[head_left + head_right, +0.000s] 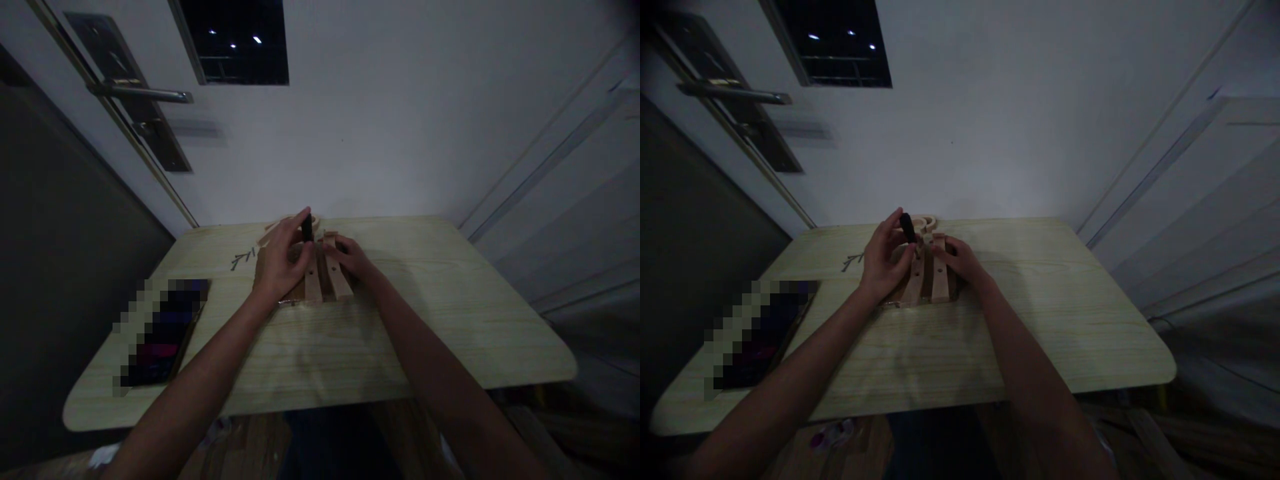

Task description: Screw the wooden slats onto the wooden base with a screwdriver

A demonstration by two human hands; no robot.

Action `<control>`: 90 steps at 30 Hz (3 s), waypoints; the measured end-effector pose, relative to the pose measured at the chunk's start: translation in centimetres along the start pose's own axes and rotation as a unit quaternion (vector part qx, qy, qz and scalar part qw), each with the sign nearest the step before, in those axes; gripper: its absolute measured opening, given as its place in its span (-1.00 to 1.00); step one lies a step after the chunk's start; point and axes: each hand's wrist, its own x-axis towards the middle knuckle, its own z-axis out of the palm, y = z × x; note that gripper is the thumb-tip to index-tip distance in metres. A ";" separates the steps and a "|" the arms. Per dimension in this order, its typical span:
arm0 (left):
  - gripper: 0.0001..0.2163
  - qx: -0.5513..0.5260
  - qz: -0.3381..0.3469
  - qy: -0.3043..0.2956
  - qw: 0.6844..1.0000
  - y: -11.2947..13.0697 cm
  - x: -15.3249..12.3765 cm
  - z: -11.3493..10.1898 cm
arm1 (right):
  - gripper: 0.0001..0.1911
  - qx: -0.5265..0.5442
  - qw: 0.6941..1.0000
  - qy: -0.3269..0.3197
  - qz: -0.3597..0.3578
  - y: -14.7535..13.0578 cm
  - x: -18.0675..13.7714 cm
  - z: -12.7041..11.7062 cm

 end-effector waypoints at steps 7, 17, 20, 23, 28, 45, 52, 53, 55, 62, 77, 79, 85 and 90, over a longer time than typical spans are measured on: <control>-0.55 -0.030 -0.005 -0.003 1.000 0.3 0.3 0.0 | -0.51 0.004 1.000 -0.006 0.012 0.2 0.1 -0.1; -0.62 0.048 0.006 0.021 0.999 0.5 0.6 -0.2 | -0.51 -0.008 1.000 -0.006 0.016 -0.3 0.0 -0.1; -0.57 0.037 0.002 0.009 0.999 0.5 0.5 -0.3 | -0.49 -0.007 1.000 0.000 0.019 -0.2 -0.1 -0.1; -0.55 0.027 0.005 -0.005 1.000 0.6 0.4 -0.4 | -0.47 -0.004 1.000 0.002 0.025 0.0 -0.1 0.0; -0.57 0.011 0.006 -0.015 1.000 0.5 0.4 -0.3 | -0.50 -0.005 1.000 -0.006 0.021 0.1 0.0 -0.1; -0.60 -0.011 0.000 0.006 1.000 0.2 0.2 0.0 | -0.54 -0.006 1.000 -0.002 0.016 -0.4 -0.1 0.0; -0.52 -0.031 -0.010 -0.001 0.999 0.8 0.4 -0.1 | -0.47 -0.014 1.000 -0.003 0.006 -0.2 0.0 -0.1; -0.53 -0.020 -0.001 0.003 1.000 0.8 0.4 -0.1 | -0.48 -0.017 1.000 -0.003 0.006 -0.2 0.0 -0.1; -0.56 0.013 0.017 0.017 1.000 0.6 0.6 -0.2 | -0.50 -0.023 1.000 0.000 0.005 -0.3 0.0 0.0; -0.57 0.026 -0.014 0.021 0.999 -0.1 0.3 0.0 | -0.55 -0.016 1.000 -0.006 0.015 -0.2 -0.1 -0.1; -0.61 0.035 0.011 0.026 0.999 0.4 0.5 -0.3 | -0.54 -0.016 1.000 -0.005 0.007 0.0 0.0 -0.1; -0.61 0.042 -0.002 0.036 0.998 0.3 0.5 -0.2 | -0.53 -0.016 1.000 -0.004 0.008 0.0 0.0 -0.1; -0.58 -0.028 -0.027 0.019 0.999 0.0 0.1 0.2 | -0.52 -0.013 1.000 0.002 0.013 -0.1 -0.1 0.0; -0.49 -0.052 -0.039 0.010 0.998 0.1 -0.2 0.1 | -0.49 -0.012 1.000 0.005 0.007 0.1 0.0 0.0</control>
